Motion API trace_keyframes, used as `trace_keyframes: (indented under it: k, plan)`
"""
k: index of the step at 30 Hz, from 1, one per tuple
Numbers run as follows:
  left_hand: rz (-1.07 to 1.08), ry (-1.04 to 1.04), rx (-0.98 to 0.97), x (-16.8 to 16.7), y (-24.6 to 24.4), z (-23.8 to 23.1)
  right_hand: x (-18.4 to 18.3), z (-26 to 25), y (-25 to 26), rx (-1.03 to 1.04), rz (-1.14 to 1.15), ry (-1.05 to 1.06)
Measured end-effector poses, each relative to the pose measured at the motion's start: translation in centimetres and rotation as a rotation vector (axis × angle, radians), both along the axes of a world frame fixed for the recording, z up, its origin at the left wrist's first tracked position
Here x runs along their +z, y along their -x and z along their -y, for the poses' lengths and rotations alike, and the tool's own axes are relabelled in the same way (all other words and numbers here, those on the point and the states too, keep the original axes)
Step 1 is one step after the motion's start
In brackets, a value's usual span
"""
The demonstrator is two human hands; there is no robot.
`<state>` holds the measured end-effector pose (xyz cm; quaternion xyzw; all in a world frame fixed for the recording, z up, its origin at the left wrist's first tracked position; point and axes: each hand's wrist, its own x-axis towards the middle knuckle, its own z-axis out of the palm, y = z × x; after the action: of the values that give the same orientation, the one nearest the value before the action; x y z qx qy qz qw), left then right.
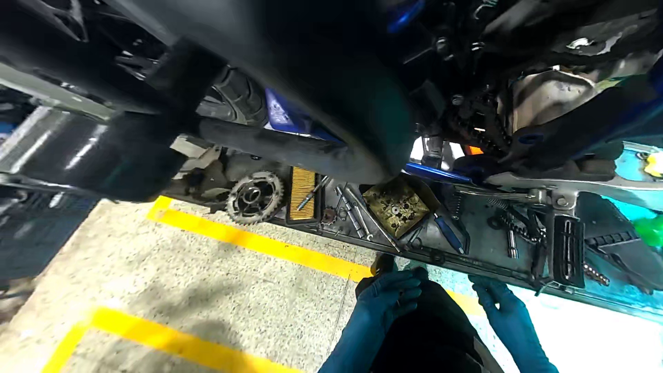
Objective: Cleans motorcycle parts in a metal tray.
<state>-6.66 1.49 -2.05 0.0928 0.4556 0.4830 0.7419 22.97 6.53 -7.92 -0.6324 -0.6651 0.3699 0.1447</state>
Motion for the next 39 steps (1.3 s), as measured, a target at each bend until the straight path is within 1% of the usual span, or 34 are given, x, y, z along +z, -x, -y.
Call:
trace_keyframes:
  k: [4,7,9,12,17,19,21,22,25,29,31,34,37,39]
  plan:
    - [-0.151,0.014,0.056,0.8,1.1,0.9,0.9,-2.6,2.7,0.082,-0.019,-0.124]
    - [-0.2,-0.008,0.097,-0.2,1.7,0.8,1.4,-4.3,4.2,0.116,-0.029,-0.189]
    - [-0.219,-0.026,0.099,-0.5,2.0,0.8,1.5,-4.4,4.6,0.13,-0.018,-0.199]
    - [-0.236,-0.04,0.108,-0.2,2.2,0.6,1.7,-3.6,4.4,0.139,-0.017,-0.224]
    - [-0.207,-0.037,0.171,-0.7,2.1,0.1,1.3,-2.7,3.2,0.119,-0.002,-0.186]
    - [-0.178,0.023,0.199,-0.5,2.2,-0.3,1.1,-2.5,3.1,0.091,0.011,-0.165]
    - [-0.2,0.122,0.207,0.5,2.2,-0.8,1.0,-2.1,3.3,0.075,0.029,-0.139]
    - [-0.204,0.123,0.203,0.3,2.4,-0.6,1.0,-1.9,3.5,0.076,0.038,-0.126]
    - [-0.139,0.008,0.214,-1.9,3.4,0.6,0.7,-1.7,4.6,0.077,0.031,-0.115]
    - [-0.177,-0.014,0.148,-1.8,4.1,0.2,-0.1,-1.6,5.8,0.001,-0.048,-0.129]
    - [-0.198,-0.021,0.134,-1.2,4.1,-0.4,0.3,-2.7,6.5,-0.054,-0.108,-0.112]
    - [-0.212,-0.028,0.135,-0.4,4.1,-1.1,1.9,-5.7,8.0,-0.041,-0.13,-0.158]
    - [-0.184,-0.009,0.177,0.2,4.2,-0.8,2.8,-8.8,9.5,0.033,-0.053,-0.255]
    - [-0.135,-0.002,0.211,0.2,4.5,0.0,3.3,-10.6,10.9,0.131,0.046,-0.275]
